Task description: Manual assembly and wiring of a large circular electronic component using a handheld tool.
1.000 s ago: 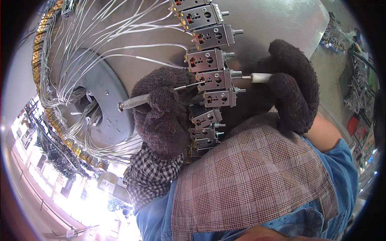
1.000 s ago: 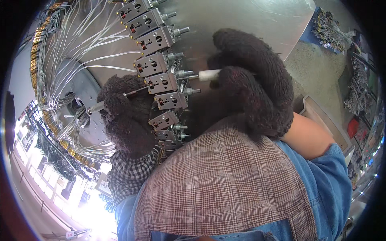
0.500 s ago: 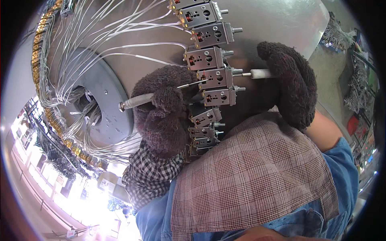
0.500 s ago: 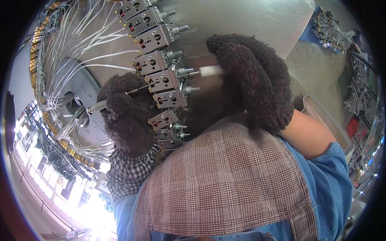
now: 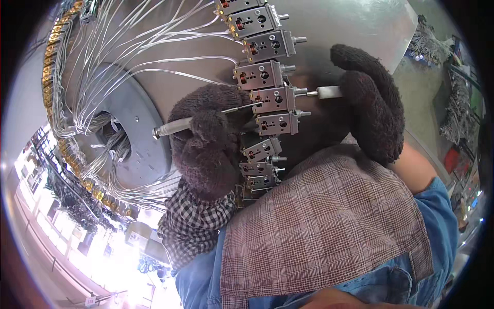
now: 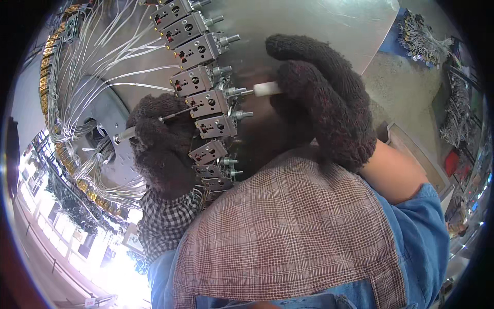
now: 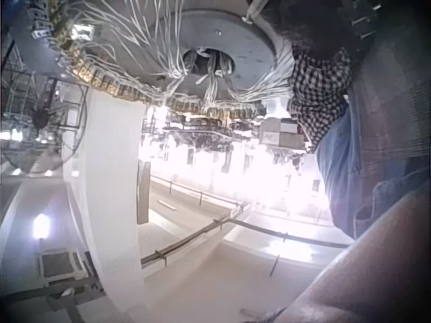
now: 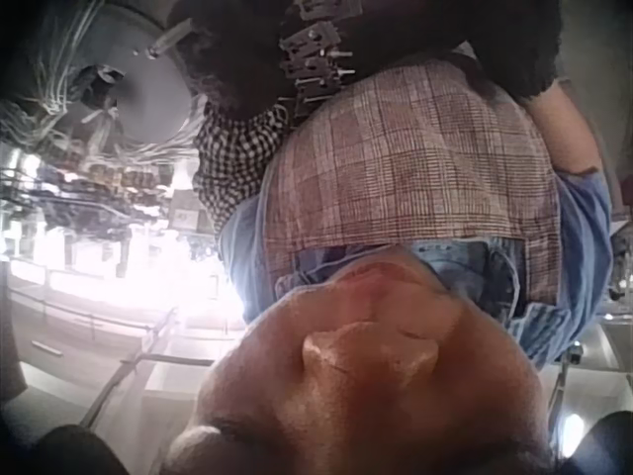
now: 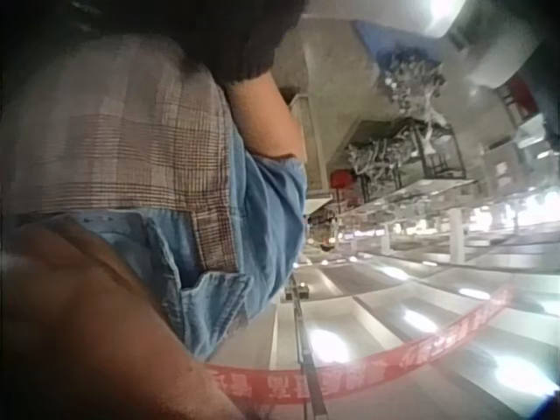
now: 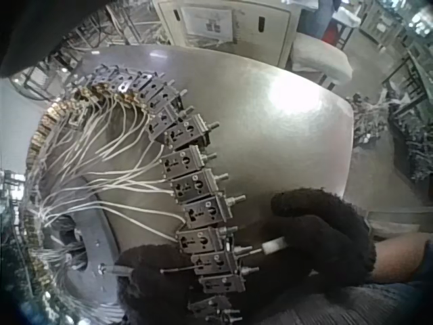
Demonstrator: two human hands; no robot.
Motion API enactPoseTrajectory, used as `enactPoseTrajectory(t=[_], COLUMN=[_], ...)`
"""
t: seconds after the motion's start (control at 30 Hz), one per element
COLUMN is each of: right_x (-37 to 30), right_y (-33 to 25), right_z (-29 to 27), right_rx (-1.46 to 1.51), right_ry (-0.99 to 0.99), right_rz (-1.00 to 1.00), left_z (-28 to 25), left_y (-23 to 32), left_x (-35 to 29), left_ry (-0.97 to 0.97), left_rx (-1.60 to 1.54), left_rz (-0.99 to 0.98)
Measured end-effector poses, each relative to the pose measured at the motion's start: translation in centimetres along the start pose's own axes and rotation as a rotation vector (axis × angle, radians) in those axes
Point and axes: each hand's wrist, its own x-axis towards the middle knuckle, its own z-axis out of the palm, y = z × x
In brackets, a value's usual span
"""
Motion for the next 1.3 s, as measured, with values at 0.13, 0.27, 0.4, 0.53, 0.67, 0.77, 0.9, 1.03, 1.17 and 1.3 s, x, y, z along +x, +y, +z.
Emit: enactPoseTrajectory(t=[0.13, 0.27, 0.4, 0.53, 0.67, 0.77, 0.9, 1.03, 1.17, 1.3], right_x=[-0.1, -0.3, -0.6, -0.1, -0.4, -0.4, -0.2, -0.3, -0.5, 0.0], right_y=[-0.2, -0.3, 0.1, 1.0, 0.5, 0.2, 2.0, 0.3, 1.9, 0.1], right_z=[-1.2, -1.1, -1.2, -1.1, -1.5, -1.3, -1.1, -1.2, -1.6, -0.8], right_rx=[0.304, 0.154, 0.403, -0.024, 0.028, 0.276, -0.284, 0.041, 0.120, 0.223], right_ry=[-0.152, -0.120, -0.188, -0.091, -0.165, -0.174, -0.085, -0.154, -0.159, -0.084], right_rz=[0.222, 0.109, 0.139, -0.143, -0.075, 0.105, -0.353, 0.052, -0.075, 0.026], left_z=[0.9, 1.1, 1.0, 1.1, 1.2, 1.4, 1.2, 1.1, 0.2, 0.7], left_y=[0.6, 0.9, 0.8, 0.3, 0.7, 0.8, 0.3, 0.6, 0.3, 0.3], left_x=[0.2, 0.2, 0.0, -0.4, 0.0, 0.0, -0.3, -0.2, -0.5, 0.0], left_ry=[0.085, 0.079, 0.104, 0.181, 0.132, 0.117, 0.154, 0.150, 0.058, 0.110], left_rx=[0.068, 0.131, 0.141, 0.114, 0.079, 0.126, 0.116, 0.140, 0.074, 0.108], left_rz=[-0.003, -0.028, -0.061, -0.007, -0.031, -0.057, 0.034, -0.030, -0.041, 0.002])
